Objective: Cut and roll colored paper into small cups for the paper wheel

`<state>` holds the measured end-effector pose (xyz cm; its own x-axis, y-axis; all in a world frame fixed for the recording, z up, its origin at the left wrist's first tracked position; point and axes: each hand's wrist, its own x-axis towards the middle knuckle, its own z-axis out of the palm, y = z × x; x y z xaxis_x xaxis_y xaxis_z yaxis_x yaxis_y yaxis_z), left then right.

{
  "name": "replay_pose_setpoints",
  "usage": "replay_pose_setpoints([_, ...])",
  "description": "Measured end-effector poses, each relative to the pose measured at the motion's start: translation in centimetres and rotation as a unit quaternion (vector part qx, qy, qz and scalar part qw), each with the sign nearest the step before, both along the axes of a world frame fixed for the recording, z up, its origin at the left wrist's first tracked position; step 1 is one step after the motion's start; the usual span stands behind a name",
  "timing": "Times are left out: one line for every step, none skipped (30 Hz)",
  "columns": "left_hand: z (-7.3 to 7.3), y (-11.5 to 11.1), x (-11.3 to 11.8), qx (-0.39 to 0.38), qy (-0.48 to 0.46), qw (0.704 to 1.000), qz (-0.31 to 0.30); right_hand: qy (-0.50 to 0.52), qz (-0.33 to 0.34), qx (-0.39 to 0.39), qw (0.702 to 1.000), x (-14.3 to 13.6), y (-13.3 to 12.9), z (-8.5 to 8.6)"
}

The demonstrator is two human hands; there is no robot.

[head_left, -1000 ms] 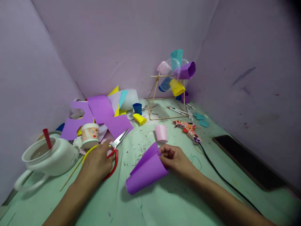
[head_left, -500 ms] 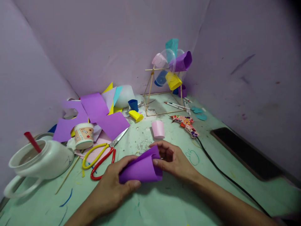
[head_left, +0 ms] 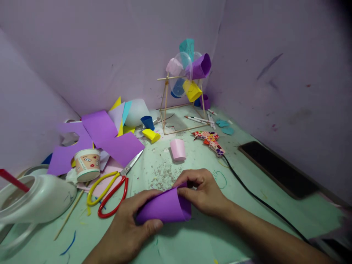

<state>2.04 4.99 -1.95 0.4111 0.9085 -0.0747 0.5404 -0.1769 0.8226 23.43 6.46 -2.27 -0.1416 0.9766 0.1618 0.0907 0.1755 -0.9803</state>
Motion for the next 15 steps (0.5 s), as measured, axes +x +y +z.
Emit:
replay_pose_setpoints([0.0,-0.1,-0.1,0.008,-0.006,1.0,0.008,-0.001,0.002,0.009,1.0,0.2,0.0,0.0])
replay_pose_setpoints([0.1,-0.3,-0.2,0.015,-0.023,0.999,0.02,0.005,0.001,0.013,1.0,0.4,0.1,0.0])
replay_pose_setpoints([0.3,-0.3,-0.3,0.022,-0.052,0.998,0.037,0.019,-0.005,0.008,1.0,0.7,0.2,0.0])
replay_pose_setpoints([0.5,-0.3,-0.4,0.023,-0.089,0.994,0.054,0.04,-0.017,-0.007,0.999,1.0,0.3,0.0])
replay_pose_setpoints([0.7,-0.3,-0.4,0.02,-0.132,0.988,0.074,0.065,-0.032,-0.029,0.997,1.2,0.4,0.0])
replay_pose_setpoints([0.9,-0.2,-0.4,0.014,-0.177,0.979,0.098,0.092,-0.05,-0.054,0.993,1.4,0.6,-0.1])
replay_pose_setpoints([1.1,-0.1,-0.5,0.003,-0.219,0.968,0.122,0.117,-0.067,-0.08,0.988,1.5,0.8,-0.1])
replay_pose_setpoints([1.3,0.1,-0.5,-0.008,-0.256,0.956,0.146,0.14,-0.078,-0.105,0.982,1.6,1.1,-0.2])
replay_pose_setpoints([1.4,0.2,-0.5,-0.019,-0.286,0.943,0.166,0.161,-0.083,-0.127,0.975,1.6,1.3,-0.4])
replay_pose_setpoints([1.4,0.4,-0.6,-0.029,-0.31,0.933,0.18,0.184,-0.082,-0.147,0.968,1.5,1.4,-0.7])
replay_pose_setpoints([1.4,0.5,-0.6,-0.038,-0.329,0.925,0.186,0.205,-0.077,-0.164,0.962,1.5,1.6,-1.1])
replay_pose_setpoints([1.4,0.5,-0.6,-0.045,-0.34,0.921,0.183,0.224,-0.069,-0.177,0.956,1.4,1.6,-1.5])
replay_pose_setpoints([1.5,0.6,-0.6,-0.049,-0.346,0.92,0.176,0.24,-0.062,-0.184,0.951,1.4,1.7,-2.0])
replay_pose_setpoints([1.5,0.5,-0.5,-0.051,-0.348,0.921,0.166,0.253,-0.058,-0.186,0.948,1.5,1.7,-2.4])
replay_pose_setpoints([1.6,0.5,-0.5,-0.051,-0.346,0.923,0.158,0.263,-0.055,-0.184,0.946,1.6,1.7,-2.8])
